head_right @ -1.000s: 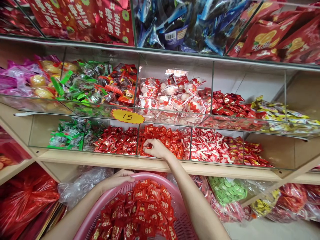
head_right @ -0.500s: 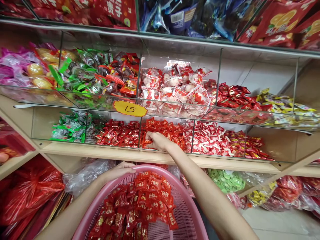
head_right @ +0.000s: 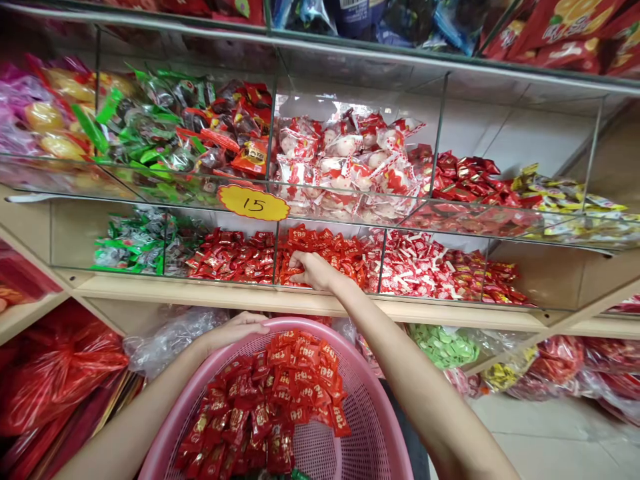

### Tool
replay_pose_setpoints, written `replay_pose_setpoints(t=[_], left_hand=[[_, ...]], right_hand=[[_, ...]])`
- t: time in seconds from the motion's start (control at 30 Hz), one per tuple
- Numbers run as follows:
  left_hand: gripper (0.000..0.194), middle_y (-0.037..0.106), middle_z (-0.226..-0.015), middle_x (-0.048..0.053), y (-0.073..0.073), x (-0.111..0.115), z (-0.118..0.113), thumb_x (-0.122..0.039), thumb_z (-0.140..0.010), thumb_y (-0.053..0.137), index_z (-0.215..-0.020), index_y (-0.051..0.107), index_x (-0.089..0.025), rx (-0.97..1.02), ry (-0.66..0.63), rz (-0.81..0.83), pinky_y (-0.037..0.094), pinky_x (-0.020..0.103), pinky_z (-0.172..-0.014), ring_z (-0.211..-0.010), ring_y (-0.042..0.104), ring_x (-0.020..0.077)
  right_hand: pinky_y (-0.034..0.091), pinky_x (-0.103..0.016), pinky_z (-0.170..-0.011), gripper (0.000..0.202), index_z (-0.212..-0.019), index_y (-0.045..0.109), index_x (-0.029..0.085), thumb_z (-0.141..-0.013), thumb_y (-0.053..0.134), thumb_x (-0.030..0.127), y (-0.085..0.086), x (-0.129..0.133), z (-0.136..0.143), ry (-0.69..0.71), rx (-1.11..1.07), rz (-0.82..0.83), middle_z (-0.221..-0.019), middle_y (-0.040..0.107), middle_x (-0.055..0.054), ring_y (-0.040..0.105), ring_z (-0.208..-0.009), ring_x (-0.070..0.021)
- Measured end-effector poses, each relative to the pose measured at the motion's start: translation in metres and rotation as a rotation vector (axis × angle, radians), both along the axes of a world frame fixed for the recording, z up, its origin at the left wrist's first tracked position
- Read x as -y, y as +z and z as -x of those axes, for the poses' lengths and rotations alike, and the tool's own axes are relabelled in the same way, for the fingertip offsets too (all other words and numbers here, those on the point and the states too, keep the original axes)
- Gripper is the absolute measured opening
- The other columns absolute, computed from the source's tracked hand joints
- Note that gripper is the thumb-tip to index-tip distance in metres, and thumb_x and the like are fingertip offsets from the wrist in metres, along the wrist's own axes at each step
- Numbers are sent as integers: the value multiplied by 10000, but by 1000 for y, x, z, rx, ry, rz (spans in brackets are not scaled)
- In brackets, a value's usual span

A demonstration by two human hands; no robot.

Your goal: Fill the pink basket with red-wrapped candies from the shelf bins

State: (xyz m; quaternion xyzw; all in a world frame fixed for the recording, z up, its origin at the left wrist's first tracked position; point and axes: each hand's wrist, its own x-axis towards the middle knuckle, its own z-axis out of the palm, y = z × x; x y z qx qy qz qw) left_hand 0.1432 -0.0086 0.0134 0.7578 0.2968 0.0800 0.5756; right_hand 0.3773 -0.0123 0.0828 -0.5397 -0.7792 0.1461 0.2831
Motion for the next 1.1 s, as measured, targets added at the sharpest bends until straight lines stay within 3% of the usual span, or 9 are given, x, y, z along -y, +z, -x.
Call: replay_pose_setpoints(t=[0.17,0.33,0.4,0.5,0.63,0.9,1.1], left_hand=[[299,616,-776,-15,0,-2,2,-370,-710,486,-849,636,-153,9,-18,-35,360,209,-636,-704,511,144],[284,618,-791,-14,-3,-5,2,-359,-718,492,-854,637,-156,33,-52,-16,362,209,-661,-717,512,140],[302,621,-795,-9,-3,-4,1,-365,-714,493,-880,629,-152,26,-49,9,367,211,-651,-705,514,142],[288,612,-763,-9,-2,-3,0,-362,-710,497,-841,630,-143,33,-37,-6,365,202,-619,-687,508,138],[281,609,-764,-10,-2,-2,0,-346,-708,497,-848,629,-141,17,-28,-18,366,201,-620,-684,512,134],[297,612,-770,-7,-3,-3,2,-369,-704,499,-835,635,-140,29,-41,-48,370,206,-644,-714,516,146],[290,614,-797,-4,-5,-4,3,-375,-698,512,-827,639,-149,28,-27,-67,373,208,-663,-752,522,156]], right_hand=[[384,-240,-624,258,-824,515,147,-666,608,329,22,20,-2,-24,-147,-95,-749,531,0,462,-667,-104],[398,-263,-680,276,-886,508,170,-695,598,347,36,77,7,-74,-252,-144,-836,547,-19,488,-747,-121],[403,-258,-664,259,-903,508,177,-721,576,349,28,107,17,-71,-247,-57,-849,558,-21,498,-742,-121],[414,-260,-680,210,-902,520,191,-754,538,339,1,147,30,-32,-181,108,-839,571,-9,514,-750,-121],[410,-297,-781,224,-962,514,201,-765,519,308,-32,179,32,-11,-93,242,-939,571,-27,522,-862,-144],[421,-277,-739,241,-964,508,197,-762,515,327,-38,168,-6,-275,-81,105,-921,582,-35,532,-826,-148],[409,-285,-764,222,-955,513,199,-772,500,325,-51,155,2,-299,-93,25,-929,585,-35,534,-849,-153]])
